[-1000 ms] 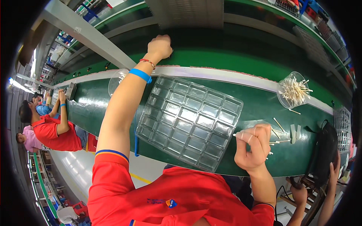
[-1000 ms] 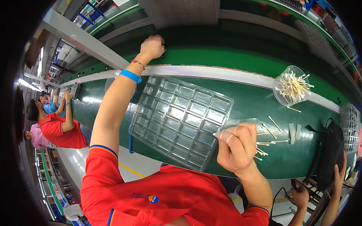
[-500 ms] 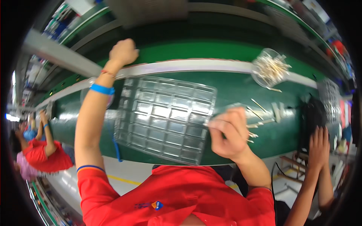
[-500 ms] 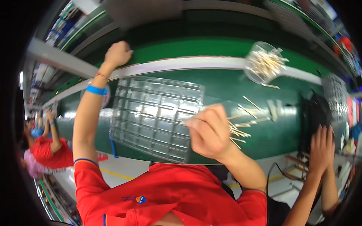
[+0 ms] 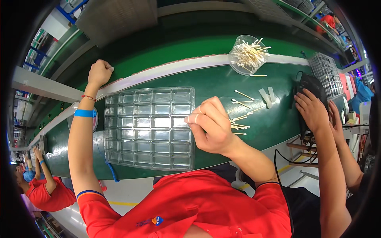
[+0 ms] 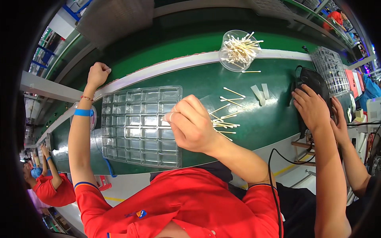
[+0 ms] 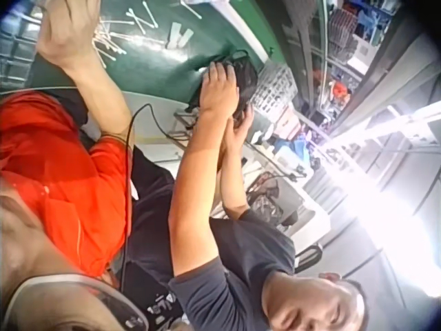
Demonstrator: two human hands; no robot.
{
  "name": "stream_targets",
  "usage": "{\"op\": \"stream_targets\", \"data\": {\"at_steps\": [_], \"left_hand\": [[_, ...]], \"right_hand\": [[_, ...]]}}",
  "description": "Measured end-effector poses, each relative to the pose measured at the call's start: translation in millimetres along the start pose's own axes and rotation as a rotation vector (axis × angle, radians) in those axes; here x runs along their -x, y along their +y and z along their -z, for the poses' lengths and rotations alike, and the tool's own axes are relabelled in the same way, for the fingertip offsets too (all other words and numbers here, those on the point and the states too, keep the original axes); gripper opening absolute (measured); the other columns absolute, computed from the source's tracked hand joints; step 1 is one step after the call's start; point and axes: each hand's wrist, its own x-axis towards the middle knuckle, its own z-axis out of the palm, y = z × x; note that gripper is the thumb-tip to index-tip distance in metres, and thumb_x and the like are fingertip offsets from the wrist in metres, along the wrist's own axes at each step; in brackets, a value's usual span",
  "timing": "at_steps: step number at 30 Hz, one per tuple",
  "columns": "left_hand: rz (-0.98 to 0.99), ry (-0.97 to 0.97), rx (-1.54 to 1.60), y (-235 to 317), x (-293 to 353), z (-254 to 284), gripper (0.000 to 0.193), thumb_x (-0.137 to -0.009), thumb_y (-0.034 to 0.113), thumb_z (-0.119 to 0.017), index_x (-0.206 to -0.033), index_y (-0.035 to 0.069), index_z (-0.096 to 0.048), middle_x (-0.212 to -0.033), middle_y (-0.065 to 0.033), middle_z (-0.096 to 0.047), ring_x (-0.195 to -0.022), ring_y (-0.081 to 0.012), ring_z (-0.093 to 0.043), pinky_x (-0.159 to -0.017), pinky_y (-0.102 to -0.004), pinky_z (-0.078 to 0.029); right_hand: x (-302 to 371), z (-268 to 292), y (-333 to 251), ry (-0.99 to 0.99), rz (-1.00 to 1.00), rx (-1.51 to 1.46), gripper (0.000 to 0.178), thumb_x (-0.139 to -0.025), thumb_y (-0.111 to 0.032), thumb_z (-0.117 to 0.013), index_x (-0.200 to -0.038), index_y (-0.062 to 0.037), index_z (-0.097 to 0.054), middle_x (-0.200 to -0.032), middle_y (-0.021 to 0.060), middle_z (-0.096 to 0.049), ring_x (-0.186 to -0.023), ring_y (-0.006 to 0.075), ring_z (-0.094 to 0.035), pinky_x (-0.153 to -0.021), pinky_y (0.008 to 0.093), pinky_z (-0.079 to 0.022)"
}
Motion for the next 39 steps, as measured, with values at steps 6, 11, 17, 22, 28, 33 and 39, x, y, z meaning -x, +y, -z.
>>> {"op": "stream_targets", "data": {"at_steps": [6,11,17,22,28,33,39], "left_hand": [[-0.001,-0.007,-0.074,16.5,11.1,8.6,0.012,-0.079,0.012,-0.079,-0.083,0.001,-0.079,-0.083,-0.0220,-0.075,-0.085,-0.0375,-0.075,-0.081,-0.0435,-0.058],[-0.061,0.025,0.225,42.2,30.7,38.7,0.015,-0.079,0.011,-0.078,-0.083,-0.004,-0.076,-0.088,-0.0168,-0.077,-0.080,-0.0257,-0.075,-0.077,-0.0359,-0.057],[-0.106,-0.344,1.006,121.7,127.6,56.5,0.007,-0.085,0.000,-0.072,-0.087,-0.006,-0.075,-0.099,-0.0159,-0.077,-0.085,-0.0197,-0.072,-0.083,-0.0322,-0.057],[0.101,-0.630,1.395,154.8,191.4,65.5,0.006,-0.086,-0.004,-0.075,-0.090,-0.006,-0.072,-0.103,-0.0222,-0.076,-0.090,-0.0256,-0.076,-0.084,-0.0385,-0.064],[0.033,-0.661,1.608,169.1,215.7,34.1,0.009,-0.092,-0.002,-0.074,-0.100,-0.004,-0.071,-0.115,-0.0179,-0.071,-0.098,-0.0232,-0.075,-0.091,-0.0361,-0.062],[0.050,-0.620,1.783,173.5,220.5,12.8,0.015,-0.098,-0.001,-0.069,-0.112,-0.005,-0.069,-0.120,-0.0166,-0.071,-0.106,-0.0217,-0.073,-0.098,-0.0374,-0.060],[0.140,-0.633,1.859,174.3,226.2,5.3,0.017,-0.101,0.001,-0.067,-0.116,-0.005,-0.070,-0.123,-0.0164,-0.071,-0.107,-0.0216,-0.073,-0.099,-0.0384,-0.060]], "right_hand": [[-3.7,2.2,-2.2,-0.023,-0.021,-0.007,0.018,-0.073,0.012,-0.070,-0.085,-0.0015,-0.066,-0.080,0.0095,-0.059,-0.074,0.0287,-0.055,-0.065,0.0376,-0.046],[-9.1,1.6,-3.9,-0.014,-0.026,-0.017,0.020,-0.073,0.013,-0.070,-0.088,-0.0010,-0.067,-0.081,0.0101,-0.062,-0.074,0.0295,-0.056,-0.065,0.0378,-0.046],[-9.0,7.4,-4.7,-0.030,-0.045,0.018,0.022,-0.073,0.013,-0.073,-0.088,-0.0022,-0.069,-0.080,0.0103,-0.061,-0.075,0.0283,-0.057,-0.066,0.0370,-0.046],[-14.6,13.2,-4.2,-0.025,-0.018,0.063,0.022,-0.073,0.011,-0.074,-0.089,-0.0026,-0.069,-0.080,0.0097,-0.060,-0.074,0.0277,-0.056,-0.065,0.0367,-0.046],[-19.6,14.5,-12.3,-0.049,0.039,0.048,0.021,-0.072,0.011,-0.073,-0.089,-0.0013,-0.068,-0.081,0.0095,-0.061,-0.072,0.0278,-0.056,-0.065,0.0370,-0.046],[-42.1,30.4,-12.8,-0.069,0.103,0.121,0.024,-0.070,0.013,-0.074,-0.089,-0.0013,-0.068,-0.081,0.0101,-0.062,-0.072,0.0284,-0.058,-0.064,0.0373,-0.046],[-45.3,32.9,-1.6,-0.061,-0.005,0.107,0.024,-0.073,0.014,-0.075,-0.090,-0.0008,-0.068,-0.083,0.0112,-0.063,-0.074,0.0290,-0.058,-0.064,0.0370,-0.046]]}}
